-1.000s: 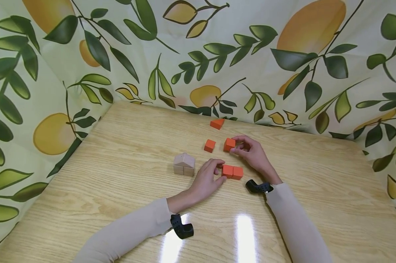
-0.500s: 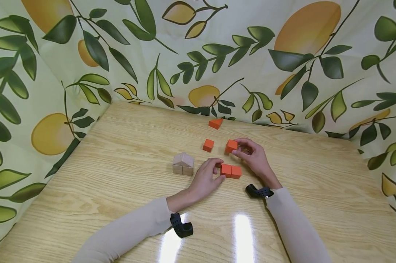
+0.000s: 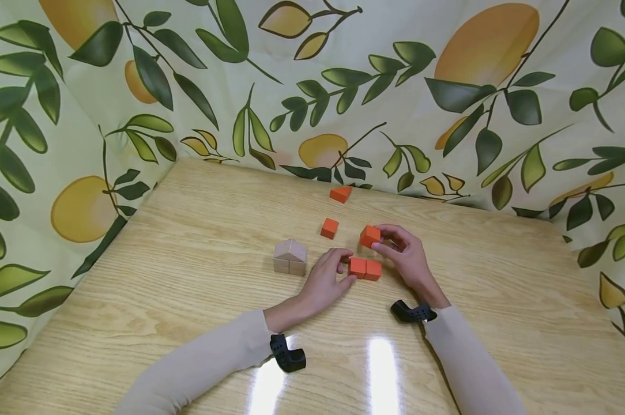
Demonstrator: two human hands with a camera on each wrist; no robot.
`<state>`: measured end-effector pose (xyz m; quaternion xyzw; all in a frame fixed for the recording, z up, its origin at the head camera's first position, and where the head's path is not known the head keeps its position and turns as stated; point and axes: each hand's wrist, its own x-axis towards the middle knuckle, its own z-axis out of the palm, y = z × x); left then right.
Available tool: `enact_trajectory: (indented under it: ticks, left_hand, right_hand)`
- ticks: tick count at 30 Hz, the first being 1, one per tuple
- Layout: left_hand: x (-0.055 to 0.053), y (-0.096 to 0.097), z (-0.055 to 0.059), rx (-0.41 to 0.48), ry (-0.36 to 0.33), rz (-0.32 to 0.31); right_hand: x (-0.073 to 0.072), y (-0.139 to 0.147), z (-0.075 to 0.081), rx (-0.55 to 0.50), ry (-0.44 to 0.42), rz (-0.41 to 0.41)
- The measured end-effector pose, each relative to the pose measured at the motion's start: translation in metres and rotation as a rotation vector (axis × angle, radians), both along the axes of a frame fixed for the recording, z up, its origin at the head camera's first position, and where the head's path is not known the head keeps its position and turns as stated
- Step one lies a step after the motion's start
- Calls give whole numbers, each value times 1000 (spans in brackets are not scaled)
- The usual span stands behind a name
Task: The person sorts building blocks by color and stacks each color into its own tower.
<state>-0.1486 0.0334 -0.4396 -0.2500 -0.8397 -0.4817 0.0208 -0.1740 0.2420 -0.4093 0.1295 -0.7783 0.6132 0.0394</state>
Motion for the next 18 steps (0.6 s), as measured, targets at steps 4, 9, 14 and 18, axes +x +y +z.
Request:
enact_trajectory:
  ticks: [4, 9, 14, 18]
  left_hand:
    - [0, 0, 1, 3, -1, -7]
    - [0, 0, 1, -1, 2, -6]
    - [0, 0, 0, -3, -4, -7]
    - [0, 0, 0, -8, -4, -1]
  right_hand:
    - [6, -1, 1, -7, -14, 6]
    - [14, -2, 1, 9, -9, 19]
    - [21, -3, 1, 39, 11, 27]
    - [24, -4, 1, 54, 22, 45]
